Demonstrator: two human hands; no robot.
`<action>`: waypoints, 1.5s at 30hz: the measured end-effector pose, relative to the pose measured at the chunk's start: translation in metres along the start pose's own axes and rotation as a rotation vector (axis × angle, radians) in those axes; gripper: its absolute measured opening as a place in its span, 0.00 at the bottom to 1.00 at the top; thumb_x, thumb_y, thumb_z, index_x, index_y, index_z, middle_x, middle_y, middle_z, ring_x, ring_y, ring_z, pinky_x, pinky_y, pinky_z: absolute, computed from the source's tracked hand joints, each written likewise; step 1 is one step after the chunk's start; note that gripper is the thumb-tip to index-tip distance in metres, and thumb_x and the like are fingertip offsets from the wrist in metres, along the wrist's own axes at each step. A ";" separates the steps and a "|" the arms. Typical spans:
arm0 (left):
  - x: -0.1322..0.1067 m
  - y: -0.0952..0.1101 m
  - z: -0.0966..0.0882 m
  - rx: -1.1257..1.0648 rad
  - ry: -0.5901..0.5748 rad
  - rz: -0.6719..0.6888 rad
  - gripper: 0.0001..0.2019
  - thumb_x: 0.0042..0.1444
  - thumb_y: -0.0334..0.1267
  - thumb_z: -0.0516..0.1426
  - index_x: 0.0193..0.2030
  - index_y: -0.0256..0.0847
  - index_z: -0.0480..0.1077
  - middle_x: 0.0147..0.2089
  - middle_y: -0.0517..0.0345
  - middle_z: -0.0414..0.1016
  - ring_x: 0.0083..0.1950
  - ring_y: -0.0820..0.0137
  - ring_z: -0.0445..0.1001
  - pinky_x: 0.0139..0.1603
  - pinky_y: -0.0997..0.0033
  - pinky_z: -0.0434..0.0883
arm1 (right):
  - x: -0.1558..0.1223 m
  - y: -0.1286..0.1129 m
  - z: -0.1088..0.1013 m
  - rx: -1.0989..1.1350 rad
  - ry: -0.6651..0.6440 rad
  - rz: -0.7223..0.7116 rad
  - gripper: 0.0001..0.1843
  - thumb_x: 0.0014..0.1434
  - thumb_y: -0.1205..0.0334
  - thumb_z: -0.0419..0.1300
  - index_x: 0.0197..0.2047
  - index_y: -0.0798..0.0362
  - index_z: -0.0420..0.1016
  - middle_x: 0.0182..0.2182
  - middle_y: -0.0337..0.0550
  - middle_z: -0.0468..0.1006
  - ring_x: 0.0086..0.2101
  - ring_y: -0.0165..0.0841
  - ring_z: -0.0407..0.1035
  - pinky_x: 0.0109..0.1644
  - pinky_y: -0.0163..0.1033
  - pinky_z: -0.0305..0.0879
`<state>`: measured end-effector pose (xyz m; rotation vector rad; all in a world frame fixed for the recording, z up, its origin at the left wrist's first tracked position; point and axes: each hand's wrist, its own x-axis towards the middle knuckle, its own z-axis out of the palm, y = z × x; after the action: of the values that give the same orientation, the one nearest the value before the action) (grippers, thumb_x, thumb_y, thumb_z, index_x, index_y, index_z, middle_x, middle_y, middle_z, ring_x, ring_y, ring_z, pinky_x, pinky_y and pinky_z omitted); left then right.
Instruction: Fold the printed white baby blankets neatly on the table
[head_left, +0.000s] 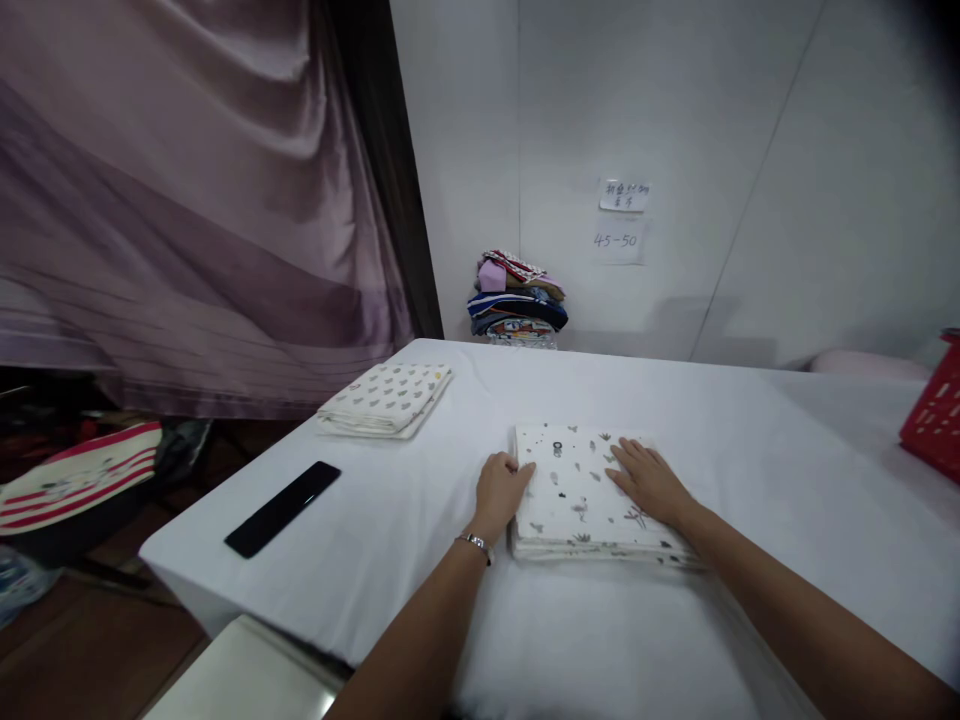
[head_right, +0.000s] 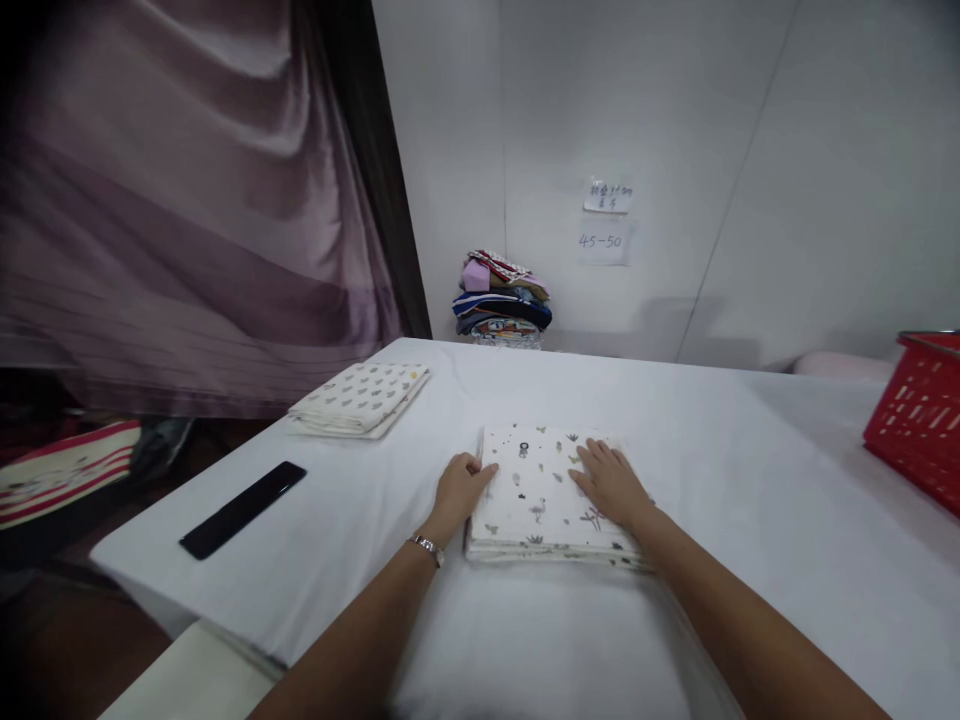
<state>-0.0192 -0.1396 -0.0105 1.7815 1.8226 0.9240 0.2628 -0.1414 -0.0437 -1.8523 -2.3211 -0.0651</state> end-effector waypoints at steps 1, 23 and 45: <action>0.000 0.000 0.001 0.009 -0.002 0.008 0.12 0.51 0.47 0.56 0.26 0.42 0.61 0.32 0.58 0.68 0.36 0.69 0.67 0.37 0.70 0.62 | 0.000 0.000 -0.002 0.002 -0.010 0.002 0.31 0.63 0.46 0.41 0.62 0.57 0.59 0.63 0.53 0.54 0.62 0.44 0.46 0.62 0.51 0.47; 0.010 -0.001 0.005 0.069 0.018 -0.024 0.11 0.53 0.39 0.52 0.22 0.42 0.59 0.30 0.59 0.67 0.33 0.71 0.67 0.34 0.71 0.61 | -0.004 -0.021 -0.002 0.075 -0.011 0.023 0.30 0.64 0.47 0.39 0.62 0.53 0.59 0.64 0.48 0.52 0.63 0.43 0.44 0.63 0.54 0.46; 0.029 -0.002 0.009 0.008 -0.056 -0.095 0.14 0.54 0.50 0.53 0.26 0.42 0.64 0.30 0.58 0.74 0.33 0.69 0.70 0.32 0.72 0.60 | -0.003 -0.023 -0.001 0.047 0.006 0.022 0.28 0.64 0.49 0.40 0.61 0.52 0.60 0.64 0.49 0.54 0.63 0.43 0.46 0.63 0.55 0.46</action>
<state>-0.0165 -0.1089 -0.0141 1.6931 1.8605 0.8231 0.2413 -0.1492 -0.0416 -1.8525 -2.2770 -0.0132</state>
